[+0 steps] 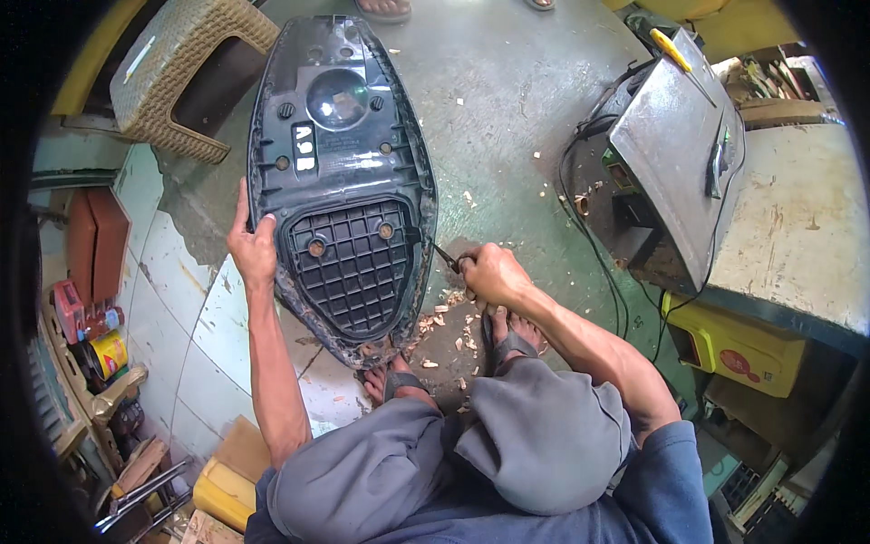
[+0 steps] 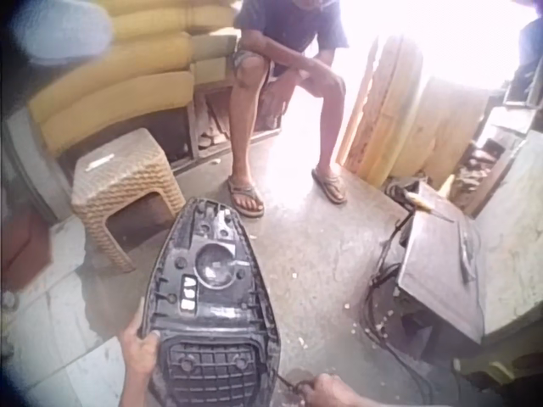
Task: The person uses a small metal tool to scrape and clean the edges of a black plastic motorcycle part. They remove debris and old adhesive residue from the perimeter of the object while holding it on the floor.
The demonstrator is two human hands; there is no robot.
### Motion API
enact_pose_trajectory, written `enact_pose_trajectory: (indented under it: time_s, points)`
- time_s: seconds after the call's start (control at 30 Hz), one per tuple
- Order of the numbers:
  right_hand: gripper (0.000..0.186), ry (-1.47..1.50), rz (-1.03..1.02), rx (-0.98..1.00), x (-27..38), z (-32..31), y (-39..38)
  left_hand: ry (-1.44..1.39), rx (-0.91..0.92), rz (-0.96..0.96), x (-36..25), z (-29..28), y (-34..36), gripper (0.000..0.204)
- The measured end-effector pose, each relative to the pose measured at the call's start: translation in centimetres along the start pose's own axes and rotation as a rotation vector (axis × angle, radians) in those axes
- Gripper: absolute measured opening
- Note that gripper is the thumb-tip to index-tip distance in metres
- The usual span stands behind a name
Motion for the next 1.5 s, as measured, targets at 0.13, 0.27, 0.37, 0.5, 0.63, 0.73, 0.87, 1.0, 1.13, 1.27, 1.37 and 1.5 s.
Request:
enact_pose_trajectory:
  time_s: [0.13, 0.27, 0.37, 0.5, 0.63, 0.73, 0.87, 1.0, 1.13, 1.27, 1.37, 1.5]
  points:
    - [0.027, 0.223, 0.211, 0.135, 0.5, -0.1, 1.1, -0.011, -0.009, 0.052, -0.2, 0.0, -0.4, 0.067]
    - [0.025, 0.216, 0.123, 0.082, -0.9, 0.4, 2.7, -0.137, 0.013, -0.062, 0.9, 0.2, 0.0, 0.068]
    - [0.022, -0.467, -0.479, -0.214, 0.0, 1.3, 1.1, -0.248, 0.014, -0.135, 1.8, 0.1, 0.8, 0.059]
    - [0.022, -0.262, -0.634, -0.334, -2.3, 2.1, -0.7, -0.503, 0.118, -0.577, 5.1, 1.1, -1.9, 0.051]
    - [0.028, -0.163, -0.590, -0.330, -1.1, 0.3, -1.1, -0.399, 0.242, -0.398, 3.8, 1.2, -4.0, 0.046]
    - [0.034, -0.024, -0.184, 0.015, -1.7, 1.2, -0.5, -0.420, 0.184, -0.479, 4.6, 1.0, -4.9, 0.042]
    - [0.032, 0.154, 0.024, 0.095, -0.3, 0.6, -1.6, -0.332, 0.103, -0.391, 4.3, 0.4, -4.6, 0.043]
    - [0.028, 0.169, 0.056, 0.116, 1.2, -0.1, -0.9, -0.288, 0.080, -0.351, 4.5, 0.4, -4.5, 0.042]
    - [0.025, 0.143, 0.143, 0.104, 0.3, 0.4, 1.6, -0.303, 0.048, -0.312, 5.1, 0.3, -4.8, 0.042]
    - [0.023, -0.121, -0.172, -0.108, -0.2, 0.9, 3.2, -0.276, 0.044, -0.359, 5.9, 0.1, -4.5, 0.041]
    - [0.022, -0.355, -0.483, -0.262, -1.3, 2.4, 1.9, -0.265, 0.028, -0.298, 5.6, -0.1, -3.4, 0.033]
    - [0.031, -0.342, -0.685, -0.367, -2.8, 3.5, -0.3, -0.212, 0.025, -0.271, 5.2, -0.3, -2.9, 0.035]
Point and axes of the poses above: each hand's wrist, its own y-axis towards the middle knuckle, its own z-axis out of the palm, x = y × z, the point moved 8 cm from there along y, towards the middle knuckle, and after that the axes turned 1 degree about -y, right-handed, at the moved point
